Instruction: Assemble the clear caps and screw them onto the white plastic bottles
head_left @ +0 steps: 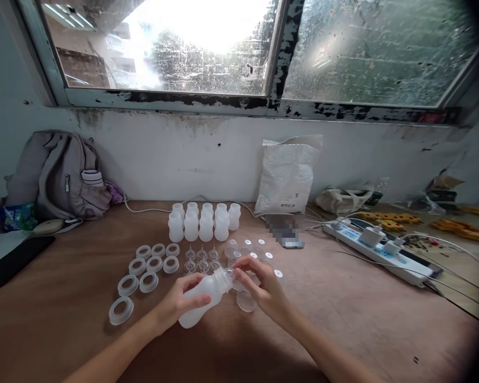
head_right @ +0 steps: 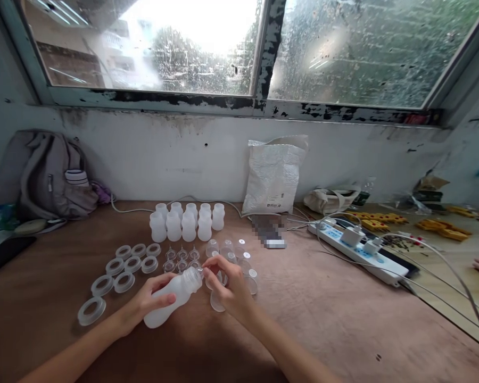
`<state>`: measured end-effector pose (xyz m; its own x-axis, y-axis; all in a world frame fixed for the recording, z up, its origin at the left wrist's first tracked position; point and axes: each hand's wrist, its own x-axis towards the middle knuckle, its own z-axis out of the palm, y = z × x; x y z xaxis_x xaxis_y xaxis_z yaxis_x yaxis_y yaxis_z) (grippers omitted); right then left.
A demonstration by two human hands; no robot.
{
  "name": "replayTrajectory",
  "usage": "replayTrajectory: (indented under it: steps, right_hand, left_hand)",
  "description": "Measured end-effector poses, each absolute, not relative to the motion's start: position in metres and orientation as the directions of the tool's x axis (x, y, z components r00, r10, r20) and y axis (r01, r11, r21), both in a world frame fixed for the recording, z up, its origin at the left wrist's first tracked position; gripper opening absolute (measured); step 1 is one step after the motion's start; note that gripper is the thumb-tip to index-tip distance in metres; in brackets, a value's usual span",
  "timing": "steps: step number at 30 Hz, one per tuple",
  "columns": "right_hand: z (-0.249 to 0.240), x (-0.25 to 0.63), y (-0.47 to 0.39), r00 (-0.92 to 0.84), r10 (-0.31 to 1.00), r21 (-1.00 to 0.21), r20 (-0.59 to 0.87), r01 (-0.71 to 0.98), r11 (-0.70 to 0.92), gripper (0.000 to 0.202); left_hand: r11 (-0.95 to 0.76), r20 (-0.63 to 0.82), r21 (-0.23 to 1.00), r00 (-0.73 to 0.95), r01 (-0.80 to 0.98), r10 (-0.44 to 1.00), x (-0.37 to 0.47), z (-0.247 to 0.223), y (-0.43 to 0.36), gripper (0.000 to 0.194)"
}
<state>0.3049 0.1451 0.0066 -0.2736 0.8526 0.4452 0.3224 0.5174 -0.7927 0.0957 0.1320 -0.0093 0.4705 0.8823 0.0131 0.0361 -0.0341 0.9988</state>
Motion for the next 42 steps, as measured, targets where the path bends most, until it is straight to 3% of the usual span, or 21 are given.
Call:
replayTrajectory:
  steps: [16, 27, 34, 42]
  right_hand:
    - [0.0106, 0.3055, 0.1454, -0.331, 0.841, -0.782, 0.429, 0.330, 0.529, 0.021]
    - [0.0076, 0.3036, 0.1463, -0.350, 0.871, -0.822, 0.345, 0.336, 0.460, 0.044]
    - [0.0070, 0.3043, 0.1455, -0.417, 0.852, -0.827, 0.316, 0.319, 0.463, 0.045]
    - [0.0129, 0.3058, 0.1438, -0.444, 0.795, -0.706, 0.413, 0.395, 0.588, 0.027]
  left_hand:
    - [0.028, -0.045, 0.999, 0.507, 0.041, 0.861, 0.0928, -0.0016, 0.1288, 0.034]
    - [0.084, -0.077, 0.996, 0.585, 0.014, 0.808, 0.0916, -0.0081, 0.1303, 0.032]
    - [0.059, -0.066, 0.998, 0.606, 0.031, 0.793, 0.0903, -0.0051, 0.1313, 0.030]
    - [0.069, -0.088, 0.996, 0.604, 0.056, 0.792, 0.0900, -0.0063, 0.1306, 0.034]
